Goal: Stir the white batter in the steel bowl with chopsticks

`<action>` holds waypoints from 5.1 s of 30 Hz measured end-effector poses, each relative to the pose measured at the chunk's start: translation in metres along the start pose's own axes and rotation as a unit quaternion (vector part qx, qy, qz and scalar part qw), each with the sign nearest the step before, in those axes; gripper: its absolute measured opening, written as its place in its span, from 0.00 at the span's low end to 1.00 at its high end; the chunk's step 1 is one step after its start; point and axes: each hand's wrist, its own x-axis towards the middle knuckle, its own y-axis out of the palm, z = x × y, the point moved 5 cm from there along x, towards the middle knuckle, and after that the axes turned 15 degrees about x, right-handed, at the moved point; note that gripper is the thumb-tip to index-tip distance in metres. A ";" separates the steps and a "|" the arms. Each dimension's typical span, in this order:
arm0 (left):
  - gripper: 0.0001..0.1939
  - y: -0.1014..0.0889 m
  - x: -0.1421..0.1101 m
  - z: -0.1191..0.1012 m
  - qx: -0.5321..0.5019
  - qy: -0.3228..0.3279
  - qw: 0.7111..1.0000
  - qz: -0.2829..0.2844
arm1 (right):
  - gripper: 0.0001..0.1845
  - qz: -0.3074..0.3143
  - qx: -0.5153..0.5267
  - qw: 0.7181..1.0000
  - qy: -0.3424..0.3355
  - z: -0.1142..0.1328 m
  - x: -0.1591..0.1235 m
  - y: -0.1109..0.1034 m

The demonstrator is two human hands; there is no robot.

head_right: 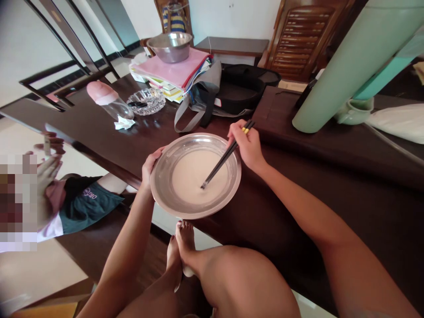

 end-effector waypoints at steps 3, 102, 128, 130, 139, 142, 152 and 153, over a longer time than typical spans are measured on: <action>0.18 0.000 0.001 0.001 -0.005 -0.005 1.000 -0.002 | 0.18 0.015 -0.028 0.999 -0.001 0.001 0.000 0.003; 0.17 0.000 0.002 0.003 -0.022 -0.012 1.000 -0.002 | 0.18 -0.019 -0.015 0.999 -0.040 0.003 0.006 -0.005; 0.17 0.000 0.001 0.003 -0.019 -0.014 1.000 -0.001 | 0.20 -0.028 -0.012 0.999 -0.018 -0.002 0.002 -0.005; 0.17 0.000 0.002 0.003 -0.020 -0.013 1.000 -0.001 | 0.19 0.003 -0.021 1.000 -0.007 -0.003 0.001 0.000; 0.20 -0.001 -0.001 0.002 0.009 -0.018 1.000 -0.001 | 0.19 -0.006 -0.011 1.000 -0.005 -0.002 -0.001 0.001; 0.19 -0.001 -0.001 0.002 0.005 -0.017 1.000 -0.002 | 0.18 -0.018 -0.030 0.999 -0.026 0.000 -0.001 0.000; 0.19 -0.001 -0.002 0.000 0.008 -0.018 1.000 -0.008 | 0.18 -0.024 -0.037 0.999 -0.025 0.002 -0.001 0.000; 0.19 -0.001 -0.002 0.000 0.007 -0.018 1.000 -0.007 | 0.18 -0.043 -0.033 0.998 -0.034 0.003 -0.001 -0.003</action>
